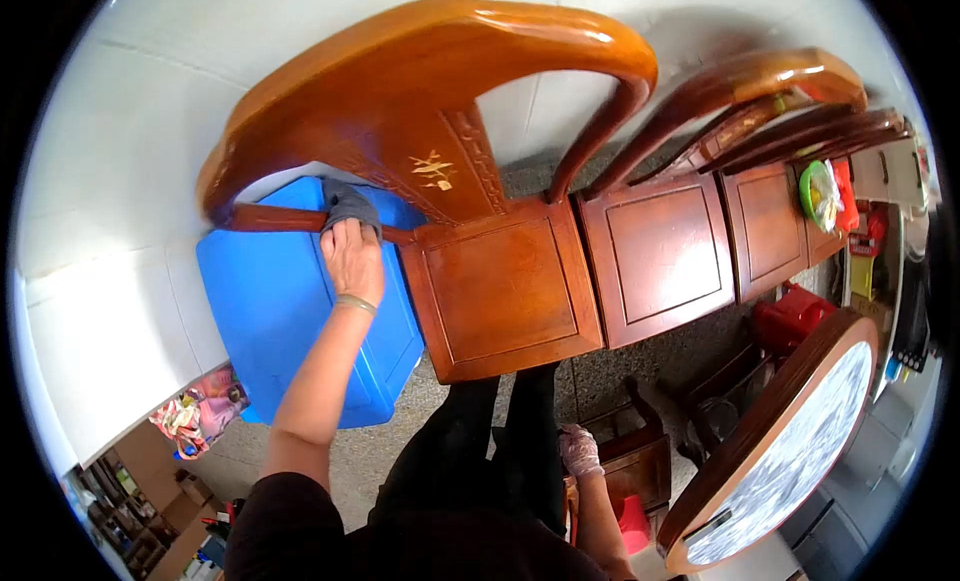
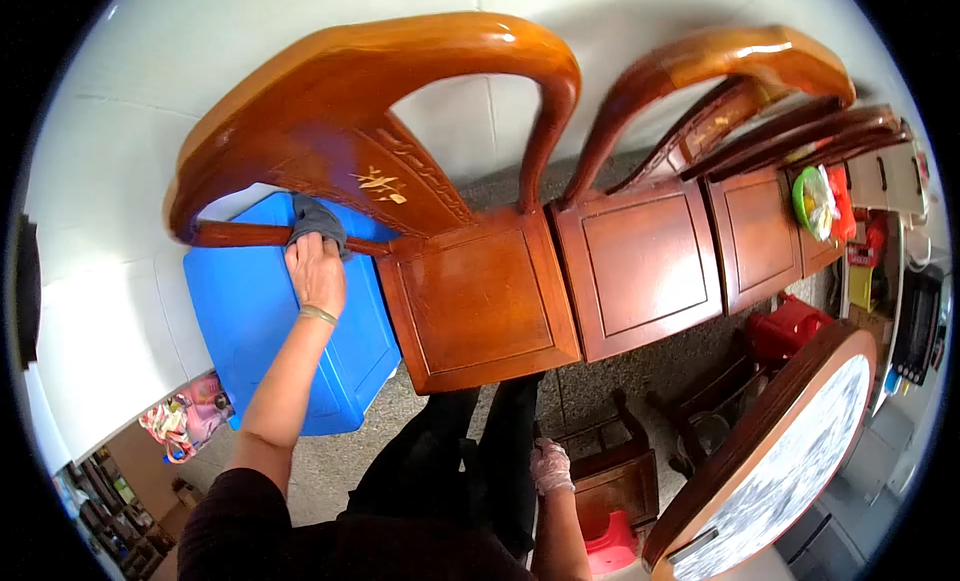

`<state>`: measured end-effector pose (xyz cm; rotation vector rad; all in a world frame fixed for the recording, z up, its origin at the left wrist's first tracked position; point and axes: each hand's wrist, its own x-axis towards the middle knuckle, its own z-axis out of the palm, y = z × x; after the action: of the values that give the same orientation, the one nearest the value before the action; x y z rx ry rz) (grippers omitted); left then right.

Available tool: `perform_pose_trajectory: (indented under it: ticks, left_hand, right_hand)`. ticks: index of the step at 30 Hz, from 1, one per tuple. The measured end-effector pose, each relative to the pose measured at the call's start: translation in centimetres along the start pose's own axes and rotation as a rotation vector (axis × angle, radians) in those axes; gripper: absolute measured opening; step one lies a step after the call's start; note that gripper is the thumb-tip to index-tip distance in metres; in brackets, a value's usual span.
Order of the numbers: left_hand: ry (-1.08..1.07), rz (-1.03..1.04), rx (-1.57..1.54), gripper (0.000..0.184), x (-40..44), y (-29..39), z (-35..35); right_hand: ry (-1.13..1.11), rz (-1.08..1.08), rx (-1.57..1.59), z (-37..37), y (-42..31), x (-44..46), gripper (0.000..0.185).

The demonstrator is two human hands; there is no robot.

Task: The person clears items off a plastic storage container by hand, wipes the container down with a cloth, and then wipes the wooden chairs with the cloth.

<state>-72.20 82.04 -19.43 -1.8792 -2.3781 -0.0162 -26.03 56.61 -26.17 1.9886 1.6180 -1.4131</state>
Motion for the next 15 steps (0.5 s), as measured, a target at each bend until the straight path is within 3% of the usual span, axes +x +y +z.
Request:
perform_pose_trajectory:
  ticks: [2,3,5,6,7,10,15]
  left_hand:
    - [-0.028,0.268,0.190,0.019,-0.1,-0.3,2.6]
    - [-0.033,0.281,0.189,0.019,0.0,-0.1,4.0]
    - [-0.409,0.392,0.459,0.025,0.5,0.5,7.3]
    - [-0.496,0.418,0.516,0.027,0.7,0.6,9.6]
    - [-0.493,0.431,0.514,0.027,0.9,1.0,11.7]
    - [-0.823,0.427,0.603,0.029,0.9,1.9,18.6]
    - [-0.904,0.302,0.486,0.029,-0.1,4.1,20.2]
  right_hand:
    - [-0.045,0.073,0.029,0.9,0.7,-0.2,0.027]
    - [-0.047,0.083,0.037,1.3,1.0,-0.4,0.027]
    - [-0.019,0.046,0.005,1.6,1.4,-0.9,0.028]
    - [-0.016,0.054,0.012,1.7,1.7,-1.0,0.028]
    - [-0.007,0.082,0.016,1.9,2.0,-1.3,0.029]
    - [0.036,0.094,0.072,3.3,3.4,-1.6,0.029]
    - [0.041,0.123,0.128,4.8,4.1,-2.3,0.027]
